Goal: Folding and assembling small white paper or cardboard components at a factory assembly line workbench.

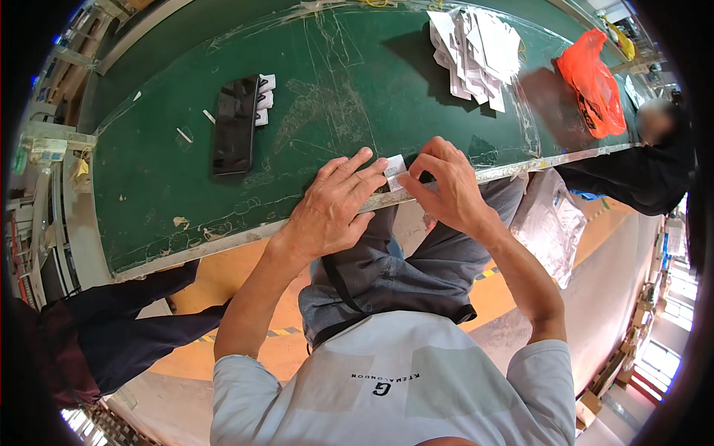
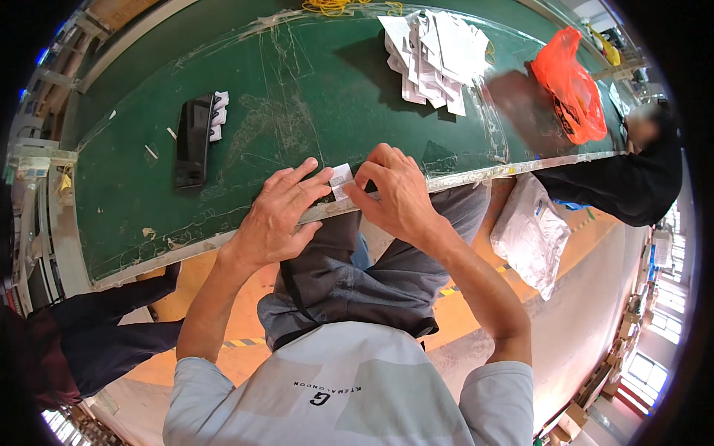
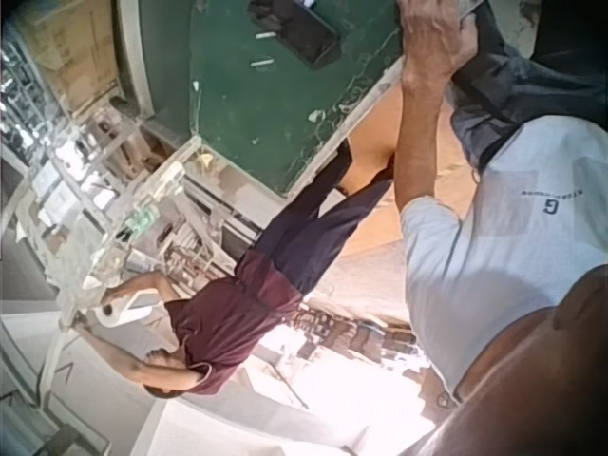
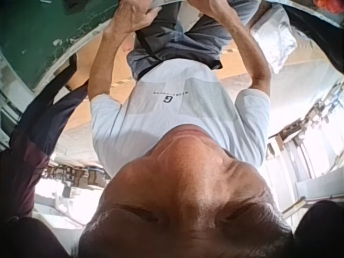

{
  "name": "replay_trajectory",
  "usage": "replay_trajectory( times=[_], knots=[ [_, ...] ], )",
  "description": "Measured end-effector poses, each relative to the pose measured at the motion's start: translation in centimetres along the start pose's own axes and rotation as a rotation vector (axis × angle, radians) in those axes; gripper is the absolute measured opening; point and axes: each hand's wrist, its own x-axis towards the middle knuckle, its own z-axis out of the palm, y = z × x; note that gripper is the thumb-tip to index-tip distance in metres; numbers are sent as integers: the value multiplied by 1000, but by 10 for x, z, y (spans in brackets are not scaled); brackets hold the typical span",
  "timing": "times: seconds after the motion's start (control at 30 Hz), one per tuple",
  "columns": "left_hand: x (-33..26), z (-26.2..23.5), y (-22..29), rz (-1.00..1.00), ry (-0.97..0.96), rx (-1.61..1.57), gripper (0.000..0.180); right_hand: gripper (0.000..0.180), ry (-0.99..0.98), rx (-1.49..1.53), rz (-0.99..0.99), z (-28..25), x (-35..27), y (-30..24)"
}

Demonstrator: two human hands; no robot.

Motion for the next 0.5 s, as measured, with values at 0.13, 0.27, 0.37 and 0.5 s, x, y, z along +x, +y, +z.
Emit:
replay_trajectory(
  times=[0.13, 0.27, 0.37, 0.5],
  knots=[
    [1, 1, 2, -16, 21, -32, 68, 22, 4, -7, 47, -1, 0, -2],
    [1, 1, 1, 17, 18, 16, 70, 23, -8, -31, 70, 0, 1, -4],
    [0, 2, 0, 23, 6, 47, 69, 24, 0, -42, 70, 1, 0, -4],
    [0, 2, 1, 22, 3, 53, 67, 21, -2, -56, 53, 1, -2, -2]
  ],
)
